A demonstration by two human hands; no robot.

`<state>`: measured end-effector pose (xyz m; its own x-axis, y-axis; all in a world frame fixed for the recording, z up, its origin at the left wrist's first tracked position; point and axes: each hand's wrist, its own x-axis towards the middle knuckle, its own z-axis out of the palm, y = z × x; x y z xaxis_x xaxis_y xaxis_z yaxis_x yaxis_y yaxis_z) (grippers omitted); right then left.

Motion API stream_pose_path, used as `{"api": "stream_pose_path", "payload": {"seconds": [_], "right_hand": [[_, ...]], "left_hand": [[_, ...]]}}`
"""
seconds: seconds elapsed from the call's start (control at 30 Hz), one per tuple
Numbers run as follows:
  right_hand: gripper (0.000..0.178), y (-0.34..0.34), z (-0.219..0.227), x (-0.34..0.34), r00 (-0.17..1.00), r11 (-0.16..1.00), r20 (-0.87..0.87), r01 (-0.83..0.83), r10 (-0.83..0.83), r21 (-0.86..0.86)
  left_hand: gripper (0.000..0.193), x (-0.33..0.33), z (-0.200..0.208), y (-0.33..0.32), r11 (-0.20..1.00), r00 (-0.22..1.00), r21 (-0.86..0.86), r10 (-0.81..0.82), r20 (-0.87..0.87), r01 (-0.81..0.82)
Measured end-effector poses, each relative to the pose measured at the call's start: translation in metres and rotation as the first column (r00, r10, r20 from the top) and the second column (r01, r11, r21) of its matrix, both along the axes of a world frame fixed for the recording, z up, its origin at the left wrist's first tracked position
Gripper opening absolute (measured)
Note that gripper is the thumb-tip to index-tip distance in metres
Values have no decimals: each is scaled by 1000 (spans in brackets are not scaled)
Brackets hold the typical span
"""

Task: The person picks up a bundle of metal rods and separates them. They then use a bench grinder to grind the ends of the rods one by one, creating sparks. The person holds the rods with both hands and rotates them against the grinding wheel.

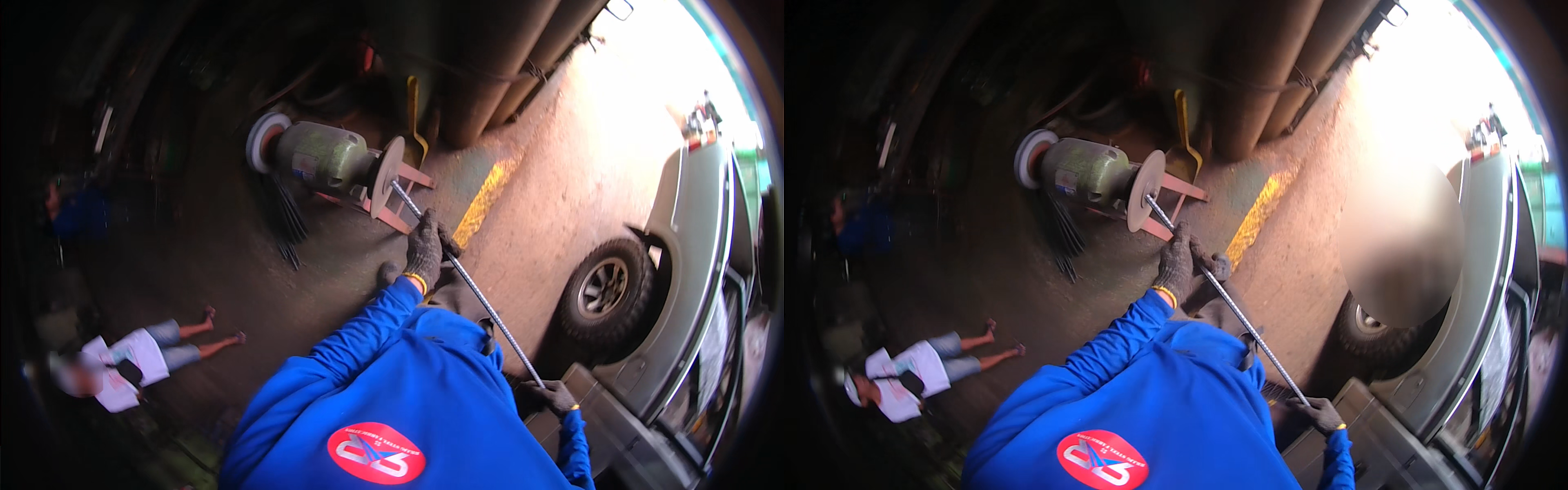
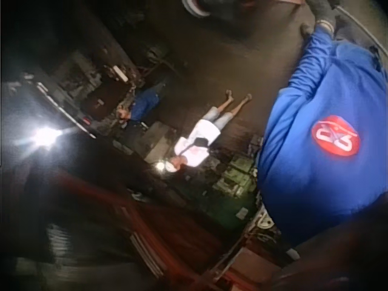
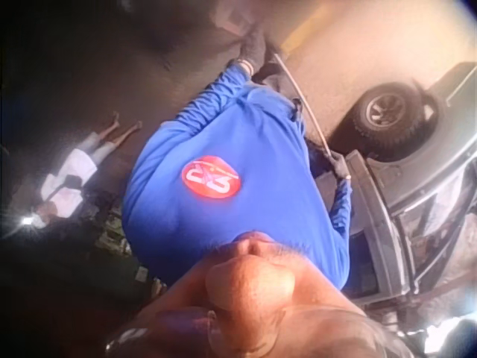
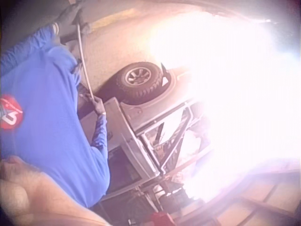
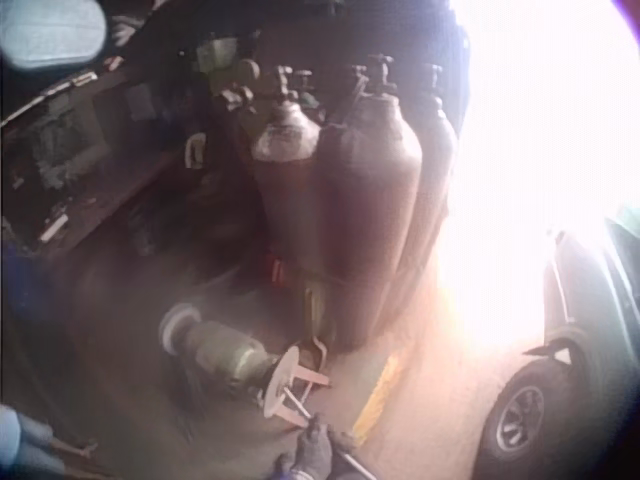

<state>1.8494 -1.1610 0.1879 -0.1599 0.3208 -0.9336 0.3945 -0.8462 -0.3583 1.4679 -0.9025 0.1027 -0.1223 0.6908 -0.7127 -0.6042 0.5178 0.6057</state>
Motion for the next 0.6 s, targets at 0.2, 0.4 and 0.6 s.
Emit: {"api": "stream_pose_path", "payload": {"seconds": [0.2,0.4,0.6], "right_hand": [[54,-54,80,-91,935,906,-104,295,-339,-304],[46,-89,99,-166,990,996,-128,49,-58,-73],[37,-132,99,-214,940,939,-40,334,-338,-83]], "left_hand": [[34,-27,-33,-12,973,981,-205,-140,-136,110],[29,-54,-40,-25,933,916,-260,-313,-250,248],[28,-68,-27,-34,922,912,-271,-341,-229,276]]}}
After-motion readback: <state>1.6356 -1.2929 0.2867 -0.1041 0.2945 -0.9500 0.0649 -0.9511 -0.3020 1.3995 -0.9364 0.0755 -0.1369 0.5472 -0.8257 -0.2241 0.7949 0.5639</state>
